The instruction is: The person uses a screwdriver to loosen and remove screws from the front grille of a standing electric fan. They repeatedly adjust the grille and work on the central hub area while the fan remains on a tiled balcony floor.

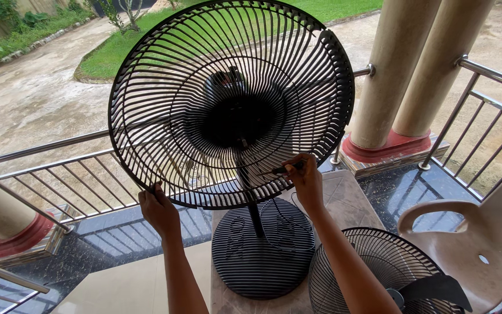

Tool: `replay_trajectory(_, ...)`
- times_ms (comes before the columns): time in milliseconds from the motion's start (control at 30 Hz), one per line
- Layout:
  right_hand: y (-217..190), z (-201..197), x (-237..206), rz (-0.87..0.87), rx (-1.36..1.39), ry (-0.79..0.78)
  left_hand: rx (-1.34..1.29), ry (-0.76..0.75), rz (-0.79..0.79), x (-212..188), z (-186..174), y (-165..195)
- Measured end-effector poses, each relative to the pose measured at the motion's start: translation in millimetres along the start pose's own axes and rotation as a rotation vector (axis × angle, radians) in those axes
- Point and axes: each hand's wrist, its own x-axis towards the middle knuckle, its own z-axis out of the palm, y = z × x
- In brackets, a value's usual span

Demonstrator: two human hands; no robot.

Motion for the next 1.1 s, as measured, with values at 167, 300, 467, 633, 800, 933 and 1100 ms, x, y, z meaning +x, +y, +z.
replay_trajectory(167, 12.7, 2.8, -2.4, 0.018, 0.335, -0.124, 0.005, 0.0, 0.006, 0.5, -2.6, 5.5)
replay_trajectory(300, -4.1, 11.6, -13.6, -0.093, 0.078, -0.084, 0.005, -0.033, -0.002, -0.8, -8.8, 12.6)
replay_trajectory(467, -25.1, 32.1, -15.3, -0.242, -0.31, -0.022, -0.005, -0.043, 0.036, -2.3, -16.3, 19.1)
replay_trajectory(633, -27.7, 50.7, -11.0, -0.443, -0.374, -0.025, 0.0, -0.053, -0.003, -3.1, -16.8, 24.1)
replay_trajectory(800, -26.4, 51.6, -9.6, -0.462, -0.398, -0.019, -0.034, -0.027, 0.009, -7.2, -16.6, 27.4)
replay_trajectory(933, -27.5, 49.9, -11.2, -0.475, -0.403, -0.007, -0.042, -0.021, 0.008, -9.4, -15.5, 26.6)
replay_trajectory(1100, -28.8, 49.5, -11.8, -0.472, -0.409, -0.01, -0.017, -0.029, -0.027, -10.7, -13.9, 25.2)
